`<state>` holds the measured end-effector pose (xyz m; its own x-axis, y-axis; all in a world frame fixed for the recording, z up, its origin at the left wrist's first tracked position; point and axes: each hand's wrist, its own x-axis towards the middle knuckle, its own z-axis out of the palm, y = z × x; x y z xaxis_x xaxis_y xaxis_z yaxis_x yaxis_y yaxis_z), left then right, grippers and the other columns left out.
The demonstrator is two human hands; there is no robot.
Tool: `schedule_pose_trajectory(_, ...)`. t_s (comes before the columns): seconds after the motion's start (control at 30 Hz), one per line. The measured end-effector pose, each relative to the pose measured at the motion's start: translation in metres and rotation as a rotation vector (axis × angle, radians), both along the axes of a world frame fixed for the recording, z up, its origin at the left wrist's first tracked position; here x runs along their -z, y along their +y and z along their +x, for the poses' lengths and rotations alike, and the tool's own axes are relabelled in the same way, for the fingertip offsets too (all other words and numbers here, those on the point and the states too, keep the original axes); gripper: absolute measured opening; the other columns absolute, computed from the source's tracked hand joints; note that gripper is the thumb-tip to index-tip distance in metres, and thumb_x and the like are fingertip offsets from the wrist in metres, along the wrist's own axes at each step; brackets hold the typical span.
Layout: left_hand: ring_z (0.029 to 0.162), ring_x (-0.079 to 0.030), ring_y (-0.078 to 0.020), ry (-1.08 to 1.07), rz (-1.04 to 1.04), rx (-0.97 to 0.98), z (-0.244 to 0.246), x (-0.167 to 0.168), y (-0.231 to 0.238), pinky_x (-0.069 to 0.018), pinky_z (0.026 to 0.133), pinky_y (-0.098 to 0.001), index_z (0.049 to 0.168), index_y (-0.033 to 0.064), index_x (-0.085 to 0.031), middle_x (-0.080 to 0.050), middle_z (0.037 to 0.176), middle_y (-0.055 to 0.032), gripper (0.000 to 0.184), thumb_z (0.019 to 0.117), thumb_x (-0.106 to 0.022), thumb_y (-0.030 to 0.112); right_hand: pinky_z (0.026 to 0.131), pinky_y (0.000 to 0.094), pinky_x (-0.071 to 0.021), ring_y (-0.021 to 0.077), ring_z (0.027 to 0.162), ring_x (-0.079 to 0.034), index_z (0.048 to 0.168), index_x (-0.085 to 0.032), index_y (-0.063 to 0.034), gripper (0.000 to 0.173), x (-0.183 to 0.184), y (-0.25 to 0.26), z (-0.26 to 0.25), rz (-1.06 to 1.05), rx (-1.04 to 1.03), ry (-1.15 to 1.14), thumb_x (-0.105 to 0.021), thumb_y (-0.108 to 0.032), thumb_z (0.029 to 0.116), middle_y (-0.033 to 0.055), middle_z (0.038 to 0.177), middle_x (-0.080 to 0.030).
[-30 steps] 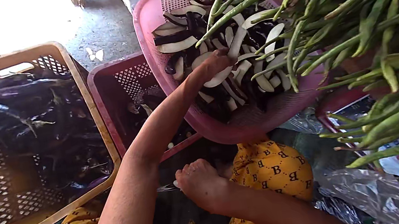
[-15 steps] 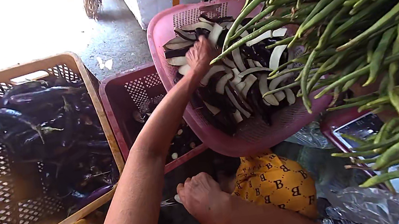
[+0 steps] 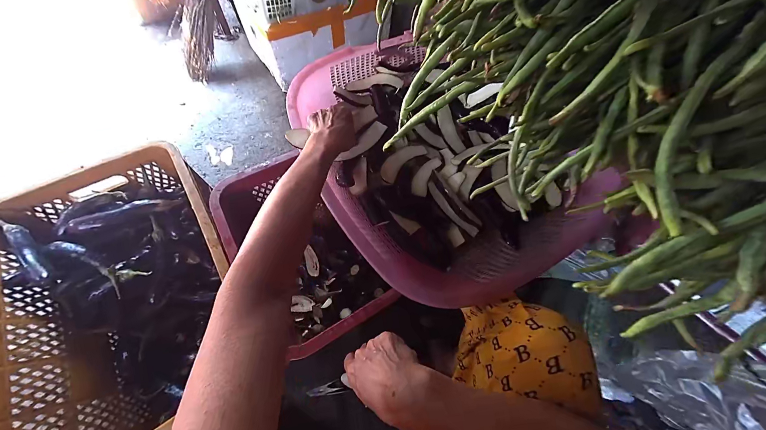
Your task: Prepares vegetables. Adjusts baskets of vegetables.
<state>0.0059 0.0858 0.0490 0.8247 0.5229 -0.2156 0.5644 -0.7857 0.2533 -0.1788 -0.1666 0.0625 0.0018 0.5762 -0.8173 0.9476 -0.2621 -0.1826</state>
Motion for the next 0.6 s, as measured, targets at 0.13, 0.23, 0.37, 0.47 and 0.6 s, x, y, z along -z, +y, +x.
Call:
schedule_pose_trajectory(0.13,0.098,-0.065,-0.0371,-0.157,-0.356,0.025,-0.016,-0.015,0.000,-0.0501,0.087,-0.0589,0.117,-0.0051,-0.065,-0.067,0.109,-0.0247,0.036,0.0974,-0.068,0.025,0.093,0.0518,-0.0510,0.0408,0.116,-0.063,0.129,-0.057,0.0083,0.029,0.002,-0.002,0.001,0.034,-0.007,0.006,-0.041,-0.005,0.1080,0.0268,0.123,-0.064)
schedule_pose_trajectory(0.23,0.071,-0.054,-0.0116,-0.270,-0.802,0.021,-0.034,-0.014,-0.004,-0.0487,0.064,-0.0296,0.126,0.0038,-0.060,-0.062,0.096,-0.0075,0.029,0.0992,-0.061,0.016,0.091,0.0519,-0.0513,0.0409,0.115,-0.063,0.126,-0.057,0.0094,0.027,0.002,-0.003,-0.003,0.053,-0.039,0.004,-0.042,0.001,0.1057,0.0270,0.122,-0.064)
schedule_pose_trajectory(0.37,0.055,-0.051,-0.0044,-0.145,-0.928,0.051,-0.042,-0.010,-0.020,-0.0455,0.051,-0.0201,0.110,0.0065,-0.062,-0.061,0.076,-0.0001,0.016,0.1023,-0.058,0.020,0.090,0.0513,-0.0520,0.0401,0.114,-0.064,0.124,-0.058,0.0095,0.026,0.002,0.000,-0.007,0.072,-0.066,0.002,-0.042,0.002,0.1053,0.0264,0.121,-0.064)
schedule_pose_trajectory(0.47,0.068,-0.054,-0.0110,-0.083,-0.760,-0.024,-0.041,-0.011,-0.031,-0.0499,0.066,-0.0289,0.129,0.0033,-0.059,-0.064,0.093,-0.0069,0.040,0.1022,-0.063,0.033,0.090,0.0513,-0.0515,0.0402,0.115,-0.063,0.123,-0.059,0.0101,0.026,0.001,0.002,-0.009,0.071,-0.072,-0.009,-0.043,0.002,0.1049,0.0267,0.122,-0.064)
schedule_pose_trajectory(0.6,0.073,-0.058,-0.0140,-0.245,-0.797,-0.079,-0.037,-0.004,-0.032,-0.0523,0.068,-0.0313,0.137,0.0042,-0.053,-0.063,0.099,-0.0099,0.039,0.1086,-0.051,0.031,0.093,0.0523,-0.0509,0.0411,0.118,-0.062,0.124,-0.059,0.0104,0.026,-0.001,0.003,-0.008,0.072,-0.054,0.000,-0.043,0.004,0.1040,0.0272,0.124,-0.063)
